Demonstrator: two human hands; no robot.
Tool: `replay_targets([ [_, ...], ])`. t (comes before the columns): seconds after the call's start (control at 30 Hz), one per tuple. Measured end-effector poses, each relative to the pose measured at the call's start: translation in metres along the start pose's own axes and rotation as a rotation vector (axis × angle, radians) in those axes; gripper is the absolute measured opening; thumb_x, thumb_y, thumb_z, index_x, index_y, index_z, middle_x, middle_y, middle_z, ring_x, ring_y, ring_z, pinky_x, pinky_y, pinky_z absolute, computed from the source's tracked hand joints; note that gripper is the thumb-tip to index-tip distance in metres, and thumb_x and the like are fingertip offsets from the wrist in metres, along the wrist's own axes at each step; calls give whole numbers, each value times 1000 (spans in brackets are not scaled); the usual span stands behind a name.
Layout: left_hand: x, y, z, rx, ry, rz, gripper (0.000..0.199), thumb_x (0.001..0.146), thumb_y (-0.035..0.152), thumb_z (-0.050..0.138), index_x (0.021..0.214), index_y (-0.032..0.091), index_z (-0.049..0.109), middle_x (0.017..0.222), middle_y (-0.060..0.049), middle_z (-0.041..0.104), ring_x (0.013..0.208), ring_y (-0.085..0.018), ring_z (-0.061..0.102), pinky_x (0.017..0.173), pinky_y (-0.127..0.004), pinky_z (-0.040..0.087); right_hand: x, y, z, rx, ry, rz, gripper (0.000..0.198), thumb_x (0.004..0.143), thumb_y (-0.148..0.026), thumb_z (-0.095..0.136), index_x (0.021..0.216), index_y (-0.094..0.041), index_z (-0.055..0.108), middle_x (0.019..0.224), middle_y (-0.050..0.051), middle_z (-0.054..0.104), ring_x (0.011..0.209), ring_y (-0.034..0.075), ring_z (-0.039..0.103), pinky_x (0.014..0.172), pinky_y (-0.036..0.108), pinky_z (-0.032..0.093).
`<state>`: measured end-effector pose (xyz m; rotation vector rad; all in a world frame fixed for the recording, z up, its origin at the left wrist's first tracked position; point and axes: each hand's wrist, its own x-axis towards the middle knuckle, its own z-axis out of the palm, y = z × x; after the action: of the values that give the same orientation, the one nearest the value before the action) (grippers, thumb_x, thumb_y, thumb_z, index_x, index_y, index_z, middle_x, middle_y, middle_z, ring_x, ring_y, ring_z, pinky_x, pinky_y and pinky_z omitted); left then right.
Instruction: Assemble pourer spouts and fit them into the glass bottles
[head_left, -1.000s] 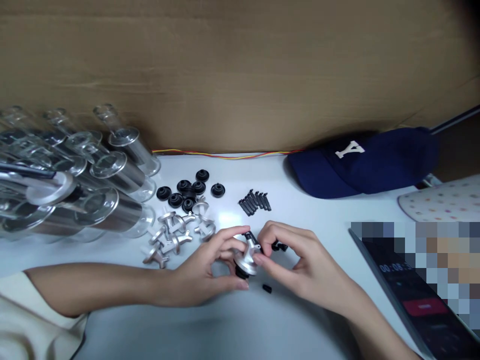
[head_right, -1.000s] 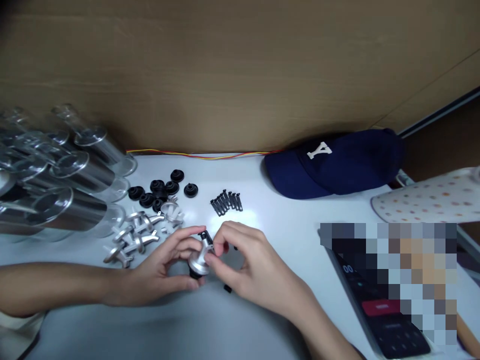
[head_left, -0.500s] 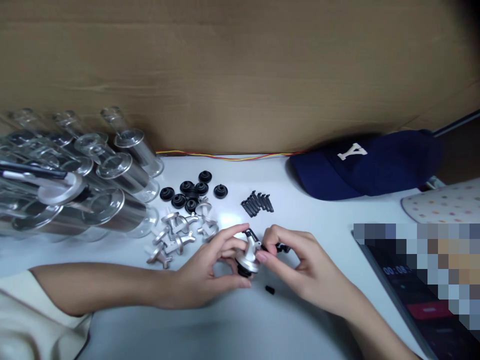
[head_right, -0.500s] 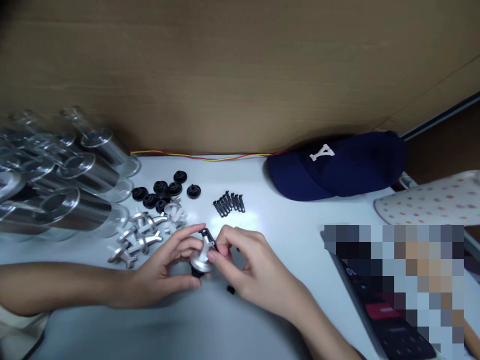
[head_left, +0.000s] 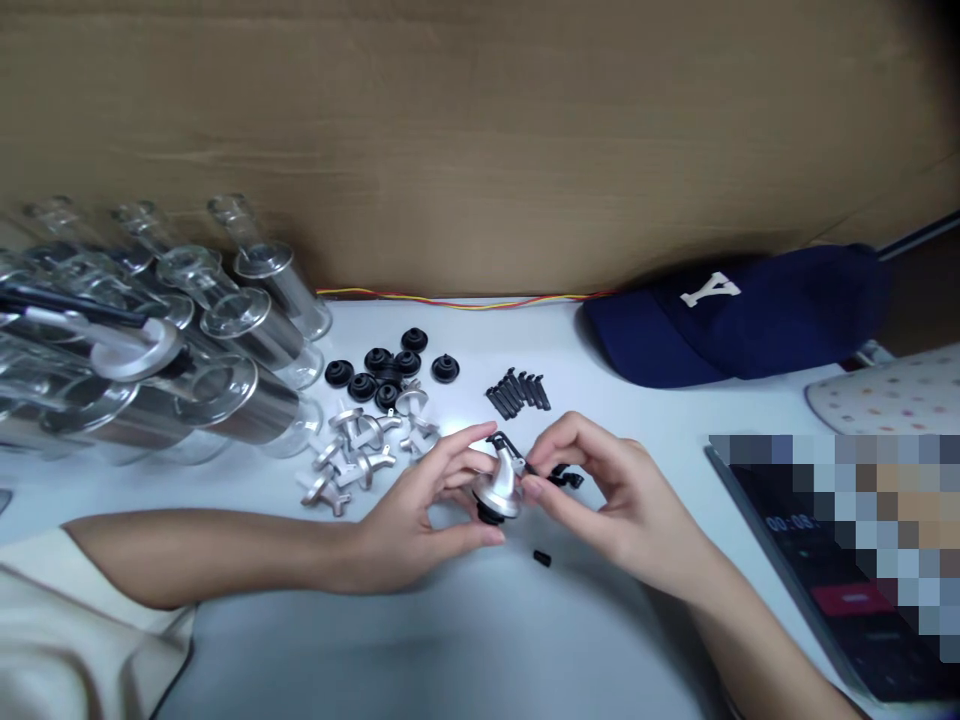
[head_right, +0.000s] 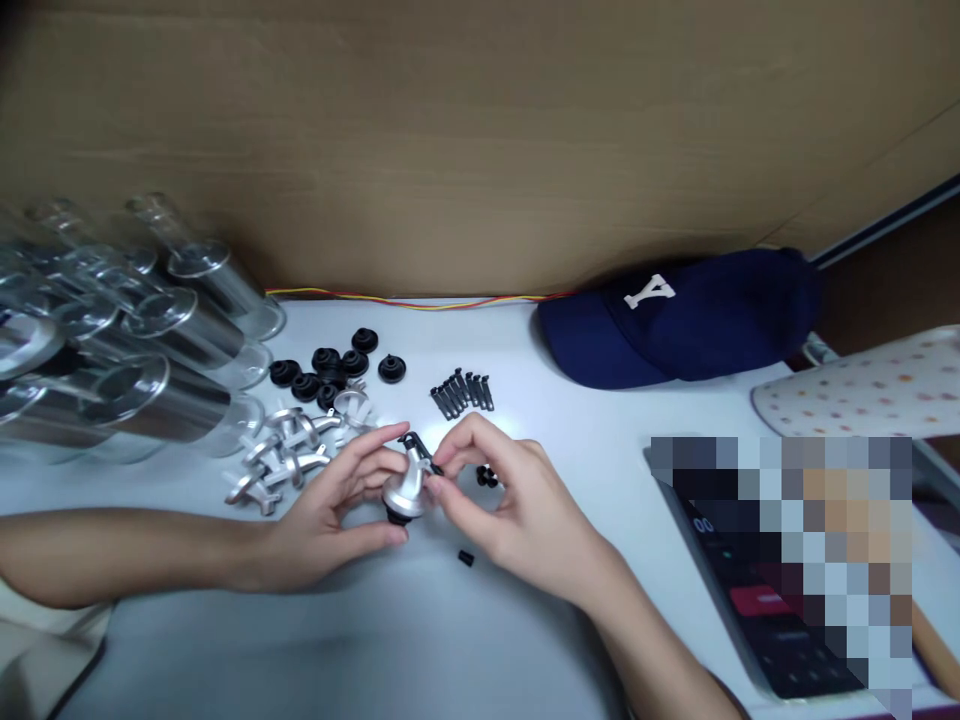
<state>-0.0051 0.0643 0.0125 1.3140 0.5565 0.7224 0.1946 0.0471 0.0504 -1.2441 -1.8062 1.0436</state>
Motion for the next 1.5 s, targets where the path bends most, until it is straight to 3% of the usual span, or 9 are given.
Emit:
replay_targets([
  [0.2, -3, -2, -1, 24, 40, 26, 66, 79, 12, 65, 134, 32, 37, 107, -2, 55, 92, -11, 59, 89, -26, 48, 2, 4, 4, -50, 125, -120, 16, 79, -12, 59, 72, -21, 47, 65, -4, 59, 58, 9, 56, 58, 20, 45],
  [0.67, -6, -7, -2, 23, 32, -14, 68, 80, 15, 65, 137, 38, 34, 110, -3, 48, 85, -9, 58, 76, -20, 51, 2, 5, 9, -54, 186, -122, 15, 77, -11, 58, 72, -21, 48, 64, -3, 57, 57, 10, 55, 55, 21, 45],
  [0.83, -4, -5, -2, -2, 46, 48, 66, 80, 14, 65, 135, 37, 36, 108, -3, 52, 92, -13, 59, 84, -26, 51, 2, 2, 9, -92, 163, -157, 13, 79, -14, 61, 82, -21, 51, 72, -2, 62, 65, 11, 60, 62, 22, 49],
  [0.97, -2, -5, -3, -19, 33, 99, 66, 81, 12, 63, 135, 38, 34, 108, -3, 56, 101, -16, 59, 90, -29, 49, 3, 3, 9, -231, 156, -263, 32, 75, -25, 71, 103, -20, 55, 85, 3, 67, 77, 16, 64, 69, 27, 52],
  [1.13, -2, -8, -4, -25, 54, 34, 65, 80, 13, 66, 134, 35, 36, 108, -3, 56, 100, -16, 60, 86, -27, 50, 5, 5, 9, -275, 165, -382, 31, 78, -29, 70, 105, -19, 57, 76, 3, 67, 70, 16, 63, 69, 30, 53],
  [1.27, -3, -8, -4, -30, 40, 44, 66, 78, 14, 68, 133, 32, 38, 106, -4, 56, 103, -17, 60, 90, -30, 50, 3, 4, 10, -213, 164, -350, 32, 75, -31, 73, 102, -19, 59, 76, 2, 67, 68, 15, 64, 66, 28, 53],
  [1.5, -3, -5, -4, -32, 8, 66, 70, 80, 13, 66, 138, 35, 34, 112, -5, 58, 104, -18, 61, 85, -26, 51, 1, 1, 13, -75, 178, -173, 35, 70, -28, 77, 98, -21, 56, 74, 0, 65, 64, 13, 62, 62, 25, 53],
])
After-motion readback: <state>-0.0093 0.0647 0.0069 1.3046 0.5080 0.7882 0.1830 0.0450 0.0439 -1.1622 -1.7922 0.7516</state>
